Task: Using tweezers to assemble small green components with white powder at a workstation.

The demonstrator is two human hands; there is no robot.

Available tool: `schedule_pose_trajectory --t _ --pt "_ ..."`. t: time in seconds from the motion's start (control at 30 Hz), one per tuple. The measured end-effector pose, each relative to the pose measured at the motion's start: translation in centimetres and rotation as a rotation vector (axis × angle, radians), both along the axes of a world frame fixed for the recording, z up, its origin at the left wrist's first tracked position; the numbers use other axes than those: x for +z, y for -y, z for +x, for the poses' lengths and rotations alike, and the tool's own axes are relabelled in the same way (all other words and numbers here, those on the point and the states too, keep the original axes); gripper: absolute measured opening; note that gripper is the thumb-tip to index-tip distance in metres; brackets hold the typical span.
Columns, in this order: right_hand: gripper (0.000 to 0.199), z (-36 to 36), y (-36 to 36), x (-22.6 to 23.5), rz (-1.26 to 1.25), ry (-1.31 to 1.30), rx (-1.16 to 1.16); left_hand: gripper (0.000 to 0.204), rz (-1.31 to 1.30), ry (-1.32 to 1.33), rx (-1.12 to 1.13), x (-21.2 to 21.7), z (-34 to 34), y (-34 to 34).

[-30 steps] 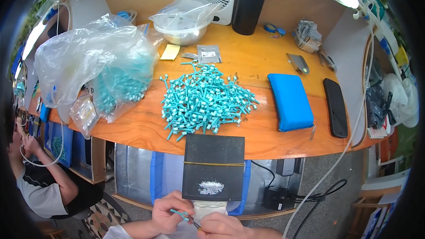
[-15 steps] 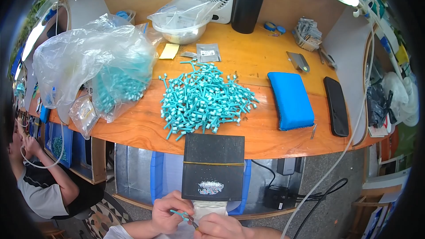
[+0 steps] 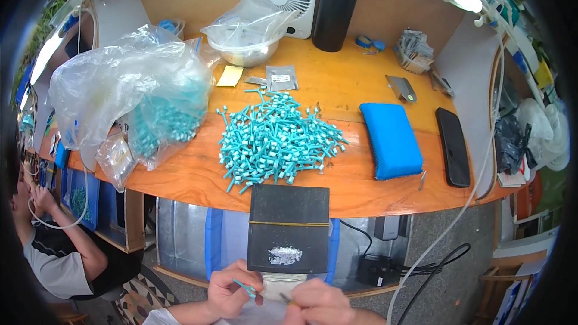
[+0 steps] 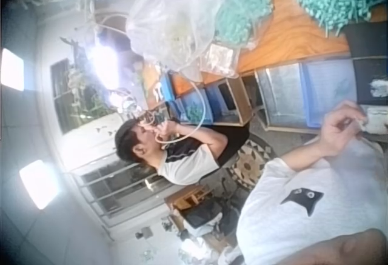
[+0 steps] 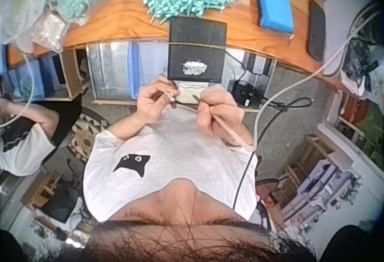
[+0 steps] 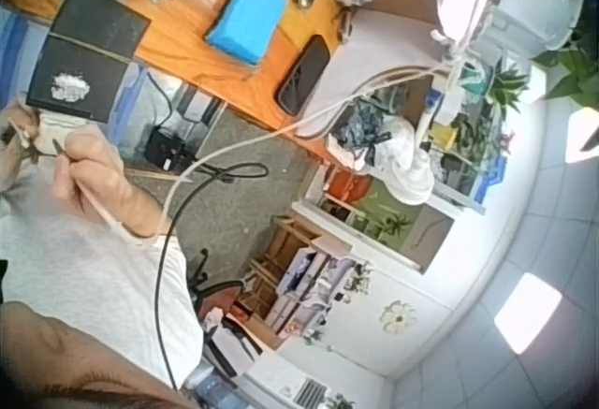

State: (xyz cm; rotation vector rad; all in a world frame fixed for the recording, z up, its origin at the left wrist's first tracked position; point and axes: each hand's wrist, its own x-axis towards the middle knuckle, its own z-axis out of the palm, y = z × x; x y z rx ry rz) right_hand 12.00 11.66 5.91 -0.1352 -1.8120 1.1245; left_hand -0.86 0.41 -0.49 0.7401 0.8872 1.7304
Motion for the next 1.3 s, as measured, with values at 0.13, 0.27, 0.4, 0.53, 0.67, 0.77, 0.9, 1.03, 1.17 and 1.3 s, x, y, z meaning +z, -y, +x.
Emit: schedule_pose_trajectory --t 0.13,0.27,0.4,0.53,0.67,0.77,0.9,1.03,1.17,1.3 --pt "0.021 0.4 -1.0 0.5 -0.029 0.240 -0.208 0.012 -0.005 0.043 0.060 -0.3 -0.7 0.3" --pt "0.021 0.4 -1.3 0.5 -0.083 0.291 -0.248 0.009 0.066 0.069 0.148 -1.2 -2.5 0.7" --pt "0.021 0.4 -1.3 0.5 -0.100 0.275 -0.243 0.008 -0.065 -0.055 0.257 -2.3 -4.1 1.0" --pt "0.021 0.2 -1.4 0.5 -0.103 0.287 -0.236 0.006 -0.370 -0.651 0.268 -3.7 -5.5 0.9" --pt "0.021 0.1 -1.4 0.5 -0.105 0.298 -0.232 0.006 -0.449 -0.861 0.281 -3.7 -4.6 0.2" --pt "0.020 0.1 -1.3 0.4 -0.086 0.319 -0.271 0.006 -0.534 -1.081 0.194 -4.5 -4.2 0.2" --pt "0.019 0.0 -1.3 0.3 -0.106 0.278 -0.247 0.010 -0.584 -1.312 0.086 -6.0 -3.7 0.2" --pt "0.018 -0.1 -0.7 0.3 -0.117 0.238 -0.334 0.013 -0.567 -1.499 -0.019 -6.7 -3.1 -0.3" --pt "0.019 0.2 -0.6 0.0 -0.091 0.159 -0.371 0.014 -0.571 -1.547 -0.062 -8.4 -2.6 -1.0" --pt "0.020 0.2 -0.3 0.3 -0.105 0.089 -0.355 0.015 -0.577 -1.597 -0.155 -8.9 -2.0 -1.5"
